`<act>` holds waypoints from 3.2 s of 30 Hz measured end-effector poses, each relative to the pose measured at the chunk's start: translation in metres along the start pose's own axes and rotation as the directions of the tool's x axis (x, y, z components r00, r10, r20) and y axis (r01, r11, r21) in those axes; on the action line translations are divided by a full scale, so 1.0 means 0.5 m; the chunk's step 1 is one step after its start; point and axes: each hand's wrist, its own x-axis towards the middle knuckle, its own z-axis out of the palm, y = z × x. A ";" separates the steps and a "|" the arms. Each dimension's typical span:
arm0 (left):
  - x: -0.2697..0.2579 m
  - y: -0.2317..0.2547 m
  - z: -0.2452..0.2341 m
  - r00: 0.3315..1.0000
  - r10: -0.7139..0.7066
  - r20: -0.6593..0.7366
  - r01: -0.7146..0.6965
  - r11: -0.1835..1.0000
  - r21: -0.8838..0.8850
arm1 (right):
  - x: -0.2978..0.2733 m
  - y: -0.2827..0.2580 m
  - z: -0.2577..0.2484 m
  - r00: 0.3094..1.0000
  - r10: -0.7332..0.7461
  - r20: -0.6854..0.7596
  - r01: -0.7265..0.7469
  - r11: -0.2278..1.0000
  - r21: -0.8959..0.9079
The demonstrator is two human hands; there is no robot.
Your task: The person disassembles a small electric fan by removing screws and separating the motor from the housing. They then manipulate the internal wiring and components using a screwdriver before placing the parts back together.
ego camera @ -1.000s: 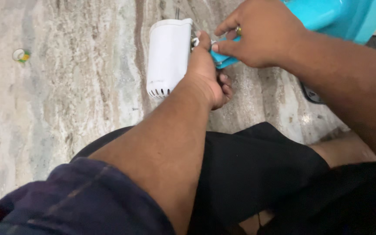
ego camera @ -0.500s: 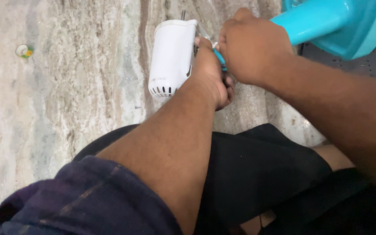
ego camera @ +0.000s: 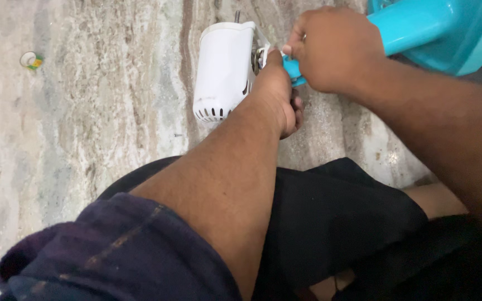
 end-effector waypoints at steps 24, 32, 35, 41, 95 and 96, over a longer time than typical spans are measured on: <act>-0.059 -0.016 0.005 0.990 0.061 -0.126 -0.031 0.973 0.227 | -0.311 0.208 -0.217 0.646 0.368 0.668 -0.632 0.749 0.199; -0.097 -0.069 0.020 0.979 0.206 -0.012 -0.197 0.952 0.236 | -0.311 0.166 -0.166 0.609 0.411 0.679 -0.686 0.703 0.190; -0.105 -0.101 0.025 0.922 0.358 0.144 -0.386 0.839 0.383 | -0.311 0.143 -0.169 0.605 0.368 0.706 -0.673 0.710 0.206; -0.114 -0.156 0.042 0.678 0.407 0.612 -0.731 0.457 0.507 | -0.323 0.144 -0.189 0.800 0.352 0.485 -0.550 0.755 0.358; -0.166 -0.002 -0.019 0.463 0.884 0.063 -0.275 0.076 0.959 | -0.318 0.355 -0.117 0.780 0.618 -0.094 -0.444 0.653 0.613; -0.164 0.010 -0.022 0.542 0.840 -0.016 -0.205 0.151 0.967 | -0.311 0.338 -0.121 0.723 0.689 0.046 -0.499 0.475 0.724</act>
